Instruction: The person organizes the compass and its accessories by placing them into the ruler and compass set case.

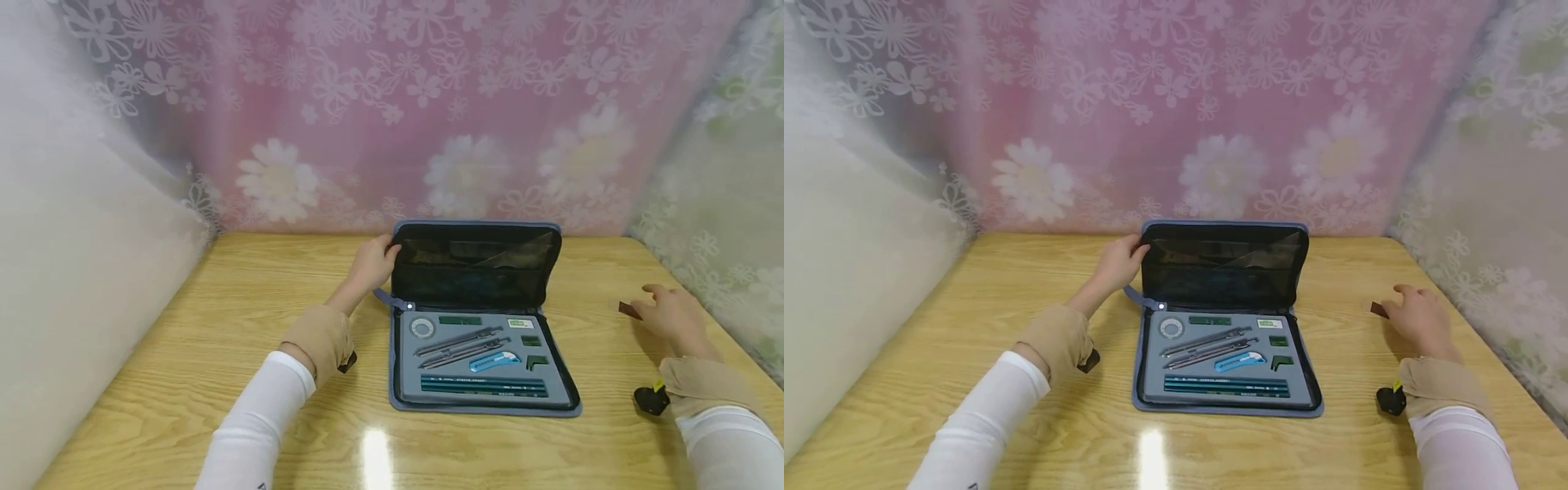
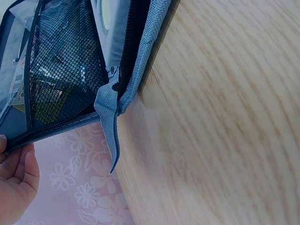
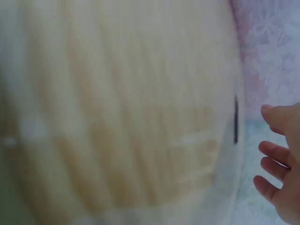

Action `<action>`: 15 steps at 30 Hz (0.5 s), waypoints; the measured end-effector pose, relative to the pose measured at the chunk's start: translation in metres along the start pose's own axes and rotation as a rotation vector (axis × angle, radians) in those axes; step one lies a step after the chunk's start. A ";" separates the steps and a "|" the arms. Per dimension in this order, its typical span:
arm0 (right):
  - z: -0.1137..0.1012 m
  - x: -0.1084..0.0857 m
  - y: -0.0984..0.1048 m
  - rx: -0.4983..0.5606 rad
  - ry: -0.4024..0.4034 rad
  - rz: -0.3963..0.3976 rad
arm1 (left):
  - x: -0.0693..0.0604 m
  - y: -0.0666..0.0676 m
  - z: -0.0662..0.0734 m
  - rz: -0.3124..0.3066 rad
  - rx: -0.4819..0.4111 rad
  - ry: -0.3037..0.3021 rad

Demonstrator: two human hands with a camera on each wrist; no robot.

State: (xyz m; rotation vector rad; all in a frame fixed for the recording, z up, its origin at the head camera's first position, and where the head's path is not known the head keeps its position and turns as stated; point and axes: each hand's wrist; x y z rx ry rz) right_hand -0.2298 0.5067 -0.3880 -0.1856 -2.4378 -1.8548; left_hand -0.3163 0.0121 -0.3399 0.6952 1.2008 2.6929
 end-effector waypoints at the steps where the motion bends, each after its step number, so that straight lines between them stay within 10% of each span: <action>1: 0.006 -0.002 0.000 -0.024 -0.001 -0.027 | 0.000 0.000 0.000 0.000 -0.005 -0.001; 7: 0.017 -0.004 -0.002 -0.079 -0.008 -0.197 | 0.000 -0.002 -0.002 -0.009 -0.007 -0.001; 15: 0.013 0.000 0.001 0.000 -0.020 -0.199 | 0.001 -0.001 -0.002 -0.009 0.012 0.004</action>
Point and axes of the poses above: each hand's wrist, its own x-axis towards the middle knuckle, its own y-axis out of the back of the hand, z = x × y
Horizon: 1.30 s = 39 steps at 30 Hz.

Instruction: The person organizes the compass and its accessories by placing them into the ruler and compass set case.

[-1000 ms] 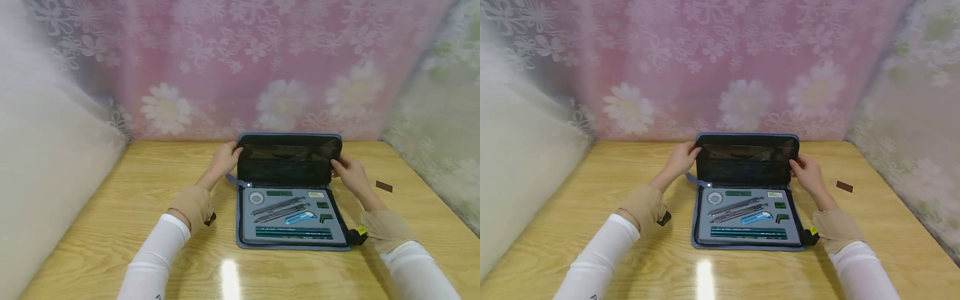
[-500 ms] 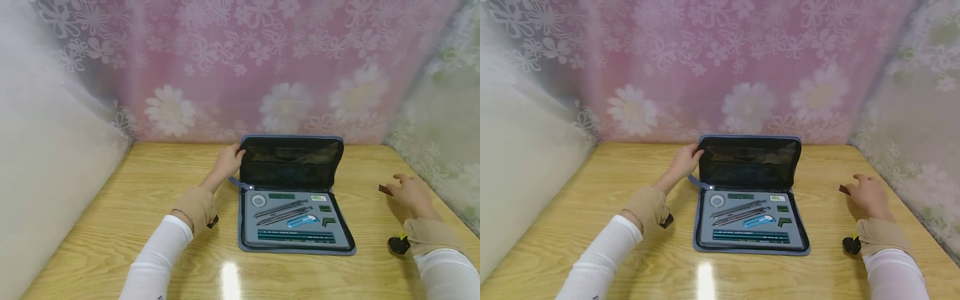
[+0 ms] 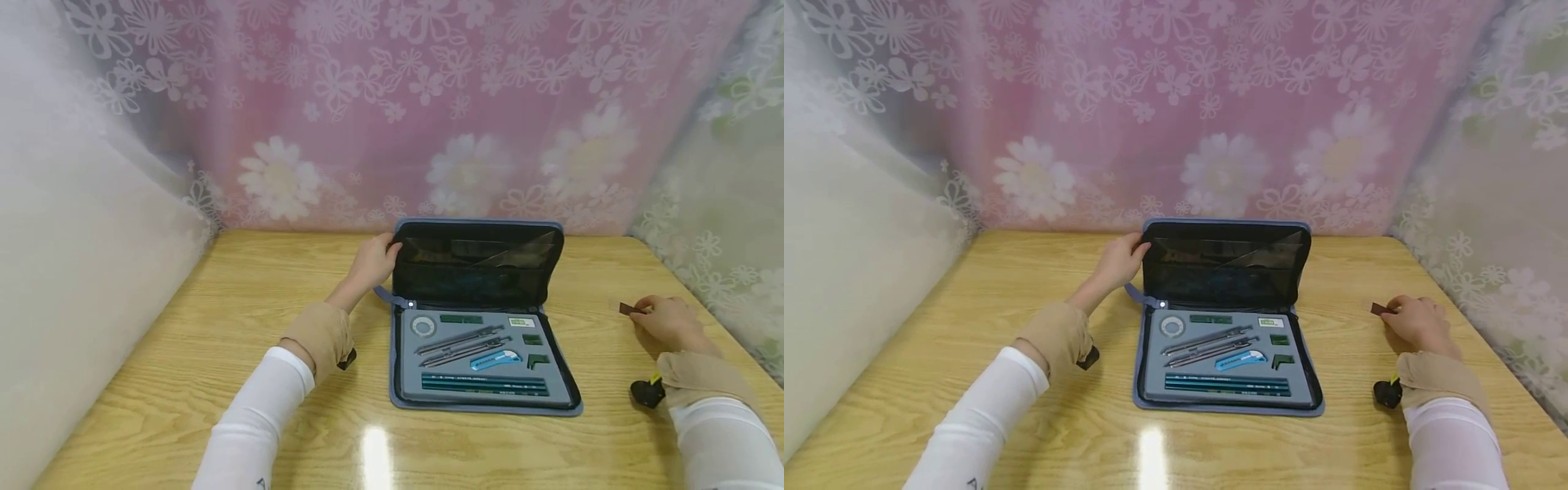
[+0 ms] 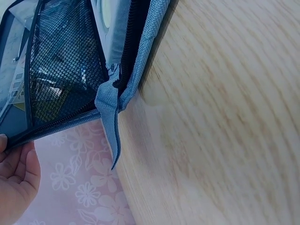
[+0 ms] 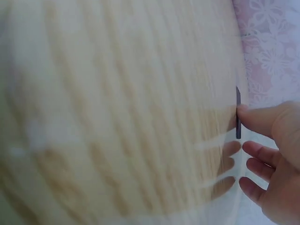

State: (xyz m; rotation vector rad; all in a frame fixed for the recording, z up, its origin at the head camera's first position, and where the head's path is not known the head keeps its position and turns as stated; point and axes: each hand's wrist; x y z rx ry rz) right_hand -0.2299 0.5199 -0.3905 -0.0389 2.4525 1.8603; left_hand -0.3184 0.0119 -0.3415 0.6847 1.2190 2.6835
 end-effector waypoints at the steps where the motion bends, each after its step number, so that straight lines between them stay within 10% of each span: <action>1: 0.000 0.000 0.000 0.012 -0.001 0.003 | 0.000 0.000 0.000 -0.001 0.004 -0.002; 12: -0.022 0.000 0.001 0.100 0.054 0.137 | 0.002 0.002 0.000 -0.019 -0.003 0.021; 19: -0.083 0.000 0.026 0.218 0.110 0.217 | 0.001 0.003 -0.001 -0.015 0.002 0.018; 28: -0.183 0.015 0.038 0.045 0.529 0.372 | 0.001 0.002 -0.002 -0.017 0.009 -0.025; 39: -0.211 0.042 0.018 0.019 0.686 0.392 | 0.000 0.003 0.000 -0.030 0.001 -0.018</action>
Point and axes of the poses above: each hand's wrist, its own x-axis towards the middle knuckle, its own y-axis out of the back of the hand, z = x × y
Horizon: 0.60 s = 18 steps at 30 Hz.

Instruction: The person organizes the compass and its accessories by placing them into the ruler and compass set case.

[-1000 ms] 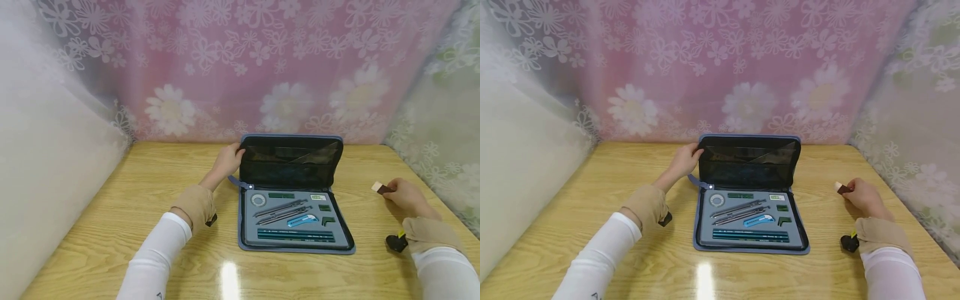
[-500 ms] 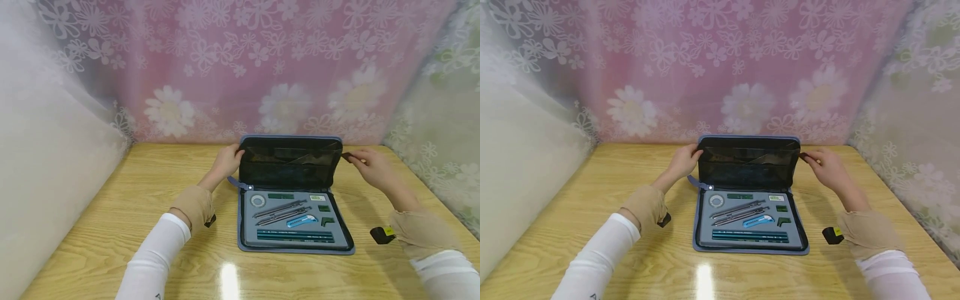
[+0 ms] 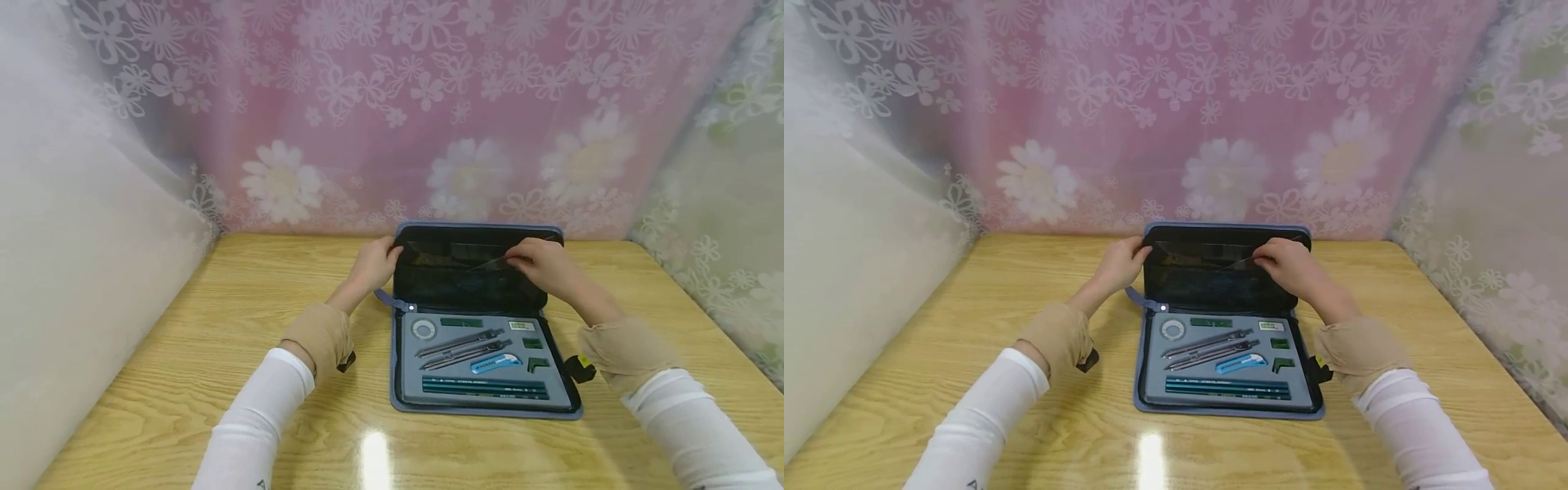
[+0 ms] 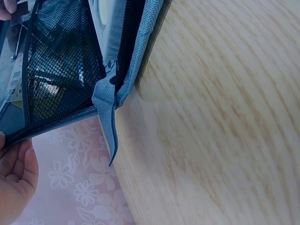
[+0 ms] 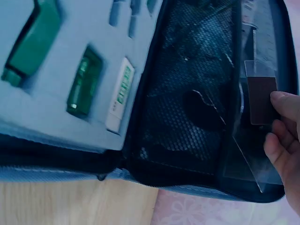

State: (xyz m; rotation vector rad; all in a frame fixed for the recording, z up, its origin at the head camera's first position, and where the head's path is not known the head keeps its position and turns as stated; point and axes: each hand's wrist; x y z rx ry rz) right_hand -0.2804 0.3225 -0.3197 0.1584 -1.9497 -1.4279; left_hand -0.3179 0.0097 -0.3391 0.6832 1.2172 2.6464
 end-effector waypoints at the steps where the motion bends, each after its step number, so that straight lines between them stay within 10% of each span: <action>1: 0.000 0.000 -0.003 0.002 0.018 0.003 | 0.000 0.000 0.000 0.001 0.001 -0.001; 18: 0.000 0.003 -0.013 -0.108 0.211 0.086 | 0.000 -0.001 -0.001 0.005 0.003 -0.011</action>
Point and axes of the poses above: each hand's wrist, its own x-axis towards the middle knuckle, its own y-axis out of the back of the hand, z = x × y
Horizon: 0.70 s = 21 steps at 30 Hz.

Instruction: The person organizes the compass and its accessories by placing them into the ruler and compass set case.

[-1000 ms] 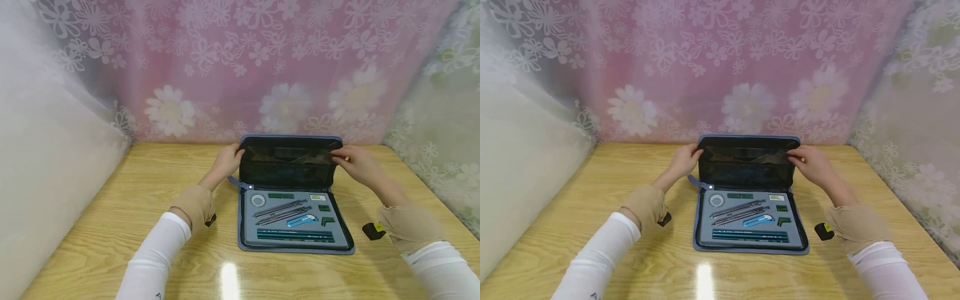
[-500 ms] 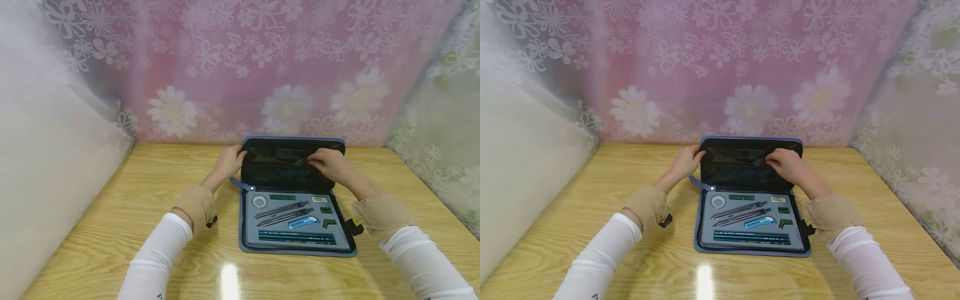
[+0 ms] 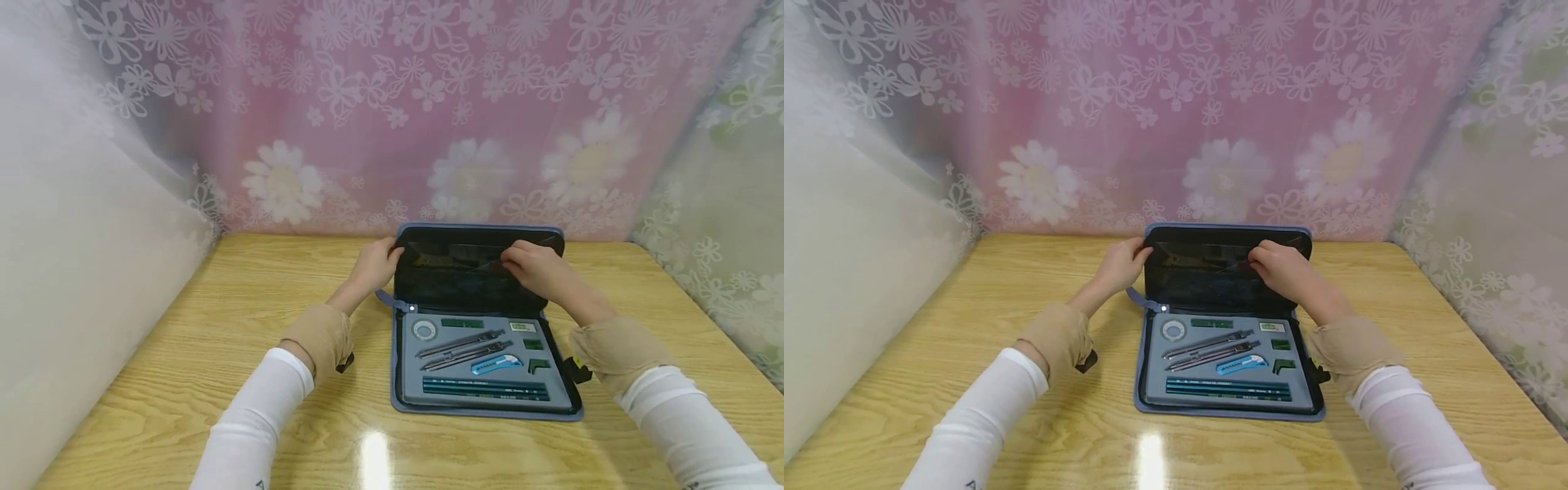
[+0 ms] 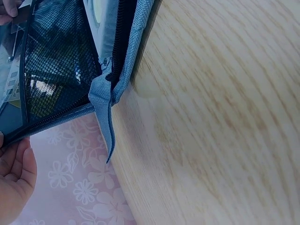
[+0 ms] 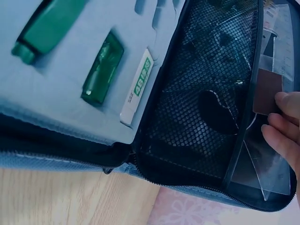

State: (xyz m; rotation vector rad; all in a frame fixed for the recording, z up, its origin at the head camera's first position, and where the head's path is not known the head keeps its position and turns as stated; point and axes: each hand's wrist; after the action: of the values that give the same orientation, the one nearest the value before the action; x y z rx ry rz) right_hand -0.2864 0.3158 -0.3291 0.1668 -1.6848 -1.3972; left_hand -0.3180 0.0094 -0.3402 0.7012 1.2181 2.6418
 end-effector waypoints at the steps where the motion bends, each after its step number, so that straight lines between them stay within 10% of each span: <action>1: 0.000 0.000 -0.001 -0.005 0.019 0.008 | 0.000 0.000 0.000 -0.001 -0.003 0.001; 14: -0.003 0.003 -0.008 -0.119 0.160 0.045 | -0.001 -0.001 0.001 -0.006 -0.007 -0.015; 21: 0.002 0.001 0.011 -0.174 0.107 0.250 | 0.001 0.002 -0.001 -0.015 -0.028 0.005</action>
State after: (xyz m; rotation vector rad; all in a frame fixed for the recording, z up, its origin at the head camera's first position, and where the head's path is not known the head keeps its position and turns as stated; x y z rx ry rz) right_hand -0.2834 0.3203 -0.3191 -0.0647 -1.4351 -1.3136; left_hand -0.3192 0.0078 -0.3388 0.6785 1.1808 2.6451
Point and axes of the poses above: each hand's wrist, its own x-axis towards the middle knuckle, its own y-axis out of the back of the hand, z = x × y
